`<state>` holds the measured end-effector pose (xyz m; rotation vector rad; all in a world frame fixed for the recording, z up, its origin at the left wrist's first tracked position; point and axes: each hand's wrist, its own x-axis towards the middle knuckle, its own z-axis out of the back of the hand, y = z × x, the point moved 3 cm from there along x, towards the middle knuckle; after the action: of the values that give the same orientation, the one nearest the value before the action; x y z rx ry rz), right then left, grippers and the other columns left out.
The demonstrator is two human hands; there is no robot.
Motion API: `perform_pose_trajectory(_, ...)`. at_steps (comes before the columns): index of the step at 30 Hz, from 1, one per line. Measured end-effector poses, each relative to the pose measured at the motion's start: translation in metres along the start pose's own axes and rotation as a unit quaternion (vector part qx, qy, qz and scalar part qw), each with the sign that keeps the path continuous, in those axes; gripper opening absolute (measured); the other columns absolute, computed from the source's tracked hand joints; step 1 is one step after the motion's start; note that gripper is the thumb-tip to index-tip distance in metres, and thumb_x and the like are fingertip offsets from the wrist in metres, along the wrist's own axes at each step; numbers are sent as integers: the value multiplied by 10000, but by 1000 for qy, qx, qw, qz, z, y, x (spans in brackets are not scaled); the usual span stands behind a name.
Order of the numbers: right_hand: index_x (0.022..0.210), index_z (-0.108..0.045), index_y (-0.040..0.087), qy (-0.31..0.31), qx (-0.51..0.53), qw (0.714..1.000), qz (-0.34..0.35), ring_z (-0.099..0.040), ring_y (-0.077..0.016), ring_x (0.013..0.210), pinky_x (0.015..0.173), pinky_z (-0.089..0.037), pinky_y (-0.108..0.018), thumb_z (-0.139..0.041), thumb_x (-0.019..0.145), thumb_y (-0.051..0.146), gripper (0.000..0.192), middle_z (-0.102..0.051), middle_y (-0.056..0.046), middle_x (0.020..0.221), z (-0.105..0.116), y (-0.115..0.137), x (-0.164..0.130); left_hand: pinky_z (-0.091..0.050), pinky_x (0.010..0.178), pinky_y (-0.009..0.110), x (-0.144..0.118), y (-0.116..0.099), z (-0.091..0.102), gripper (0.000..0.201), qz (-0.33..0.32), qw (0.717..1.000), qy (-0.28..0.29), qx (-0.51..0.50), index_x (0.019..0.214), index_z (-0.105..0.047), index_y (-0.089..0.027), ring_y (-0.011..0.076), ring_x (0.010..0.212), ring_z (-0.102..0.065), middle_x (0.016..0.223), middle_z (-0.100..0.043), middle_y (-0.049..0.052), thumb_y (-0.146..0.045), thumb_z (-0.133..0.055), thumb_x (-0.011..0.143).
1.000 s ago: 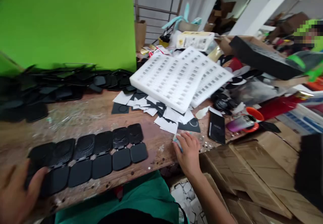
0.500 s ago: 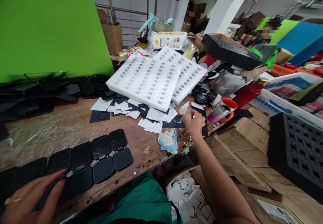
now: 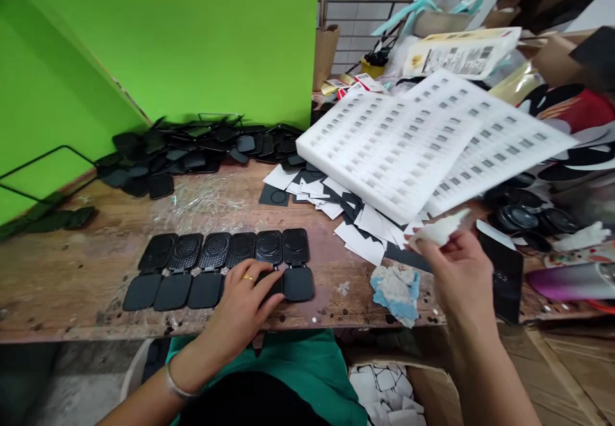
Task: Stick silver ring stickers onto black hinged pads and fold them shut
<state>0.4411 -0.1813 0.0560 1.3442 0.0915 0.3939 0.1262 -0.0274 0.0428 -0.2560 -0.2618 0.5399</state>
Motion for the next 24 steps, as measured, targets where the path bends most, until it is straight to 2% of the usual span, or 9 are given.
perform_pose_trajectory(2, 898, -694, 203, 81, 67, 992, -71, -672, -186, 722, 658, -548, -320, -852, 569, 343, 390, -729, -51, 859, -22, 8, -19, -422, 964, 496, 8, -5, -2, 375, 19, 999, 9, 26, 1243, -632, -229, 312, 1148, -474, 1185, -596, 114, -363, -660, 893)
perform_pose_trajectory(4, 877, -705, 210, 136, 108, 977, -123, -665, -177, 710, 649, -550, -306, -886, 513, 338, 426, -731, -27, 832, -42, 11, -33, -403, 957, 515, 13, -7, -3, 459, 41, 998, 12, 48, 1276, -624, -244, 324, 1125, -467, 1145, -584, 123, -444, -674, 867)
perform_pose_trajectory(9, 877, -732, 206, 239, 175, 941, -165, -680, -205, 782, 744, -566, -353, -902, 510, 313, 418, -746, -34, 863, -83, 14, -51, -380, 936, 502, 17, -9, -6, 474, 66, 995, 22, 68, 1251, -649, -291, 312, 1069, -467, 1078, -557, 110, -498, -701, 827)
perform_pose_trajectory(11, 851, -735, 196, 252, 191, 933, -172, -669, -195, 778, 730, -560, -339, -902, 513, 301, 391, -742, -36, 858, -96, 17, -54, -373, 941, 498, 17, -9, -7, 445, 65, 995, 23, 70, 1229, -659, -291, 311, 1074, -463, 1085, -555, 108, -471, -713, 825)
perform_pose_trajectory(13, 809, -729, 190, 252, 207, 929, -177, -627, -160, 703, 634, -532, -292, -900, 512, 298, 360, -717, -23, 795, -107, 20, -57, -366, 953, 504, 17, -9, -8, 433, 62, 995, 24, 69, 1228, -658, -284, 315, 1081, -461, 1090, -556, 110, -448, -713, 831)
perform_pose_trajectory(16, 775, -703, 193, 242, 227, 927, -174, -530, -109, 609, 497, -425, -225, -882, 552, 341, 322, -658, 3, 734, -122, 23, -58, -367, 954, 516, 17, -8, -8, 426, 60, 996, 28, 62, 1230, -656, -263, 326, 1091, -467, 1091, -564, 120, -439, -698, 844)
perform_pose_trajectory(19, 835, -679, 207, 226, 194, 947, -122, -525, -118, 645, 520, -415, -228, -828, 635, 425, 331, -653, 4, 779, -135, 21, -55, -370, 959, 524, 20, -9, -6, 417, 56, 996, 35, 54, 1209, -664, -244, 333, 1114, -476, 1112, -576, 129, -428, -710, 837)
perform_pose_trajectory(22, 887, -656, 208, 215, 110, 969, -45, -527, -137, 661, 578, -434, -259, -753, 708, 503, 359, -650, 10, 768, -147, 17, -50, -351, 993, 551, 22, -10, -4, 415, 39, 997, 35, 59, 1191, -665, -225, 366, 1216, -449, 1232, -574, 147, -416, -727, 827)
perform_pose_trajectory(24, 883, -640, 202, 216, 64, 974, -14, -536, -148, 666, 603, -439, -274, -725, 722, 534, 379, -649, 11, 750, -155, 14, -48, -338, 1010, 571, 23, -10, -4, 419, 28, 997, 33, 63, 1196, -657, -213, 388, 1281, -421, 1295, -570, 152, -410, -725, 831)
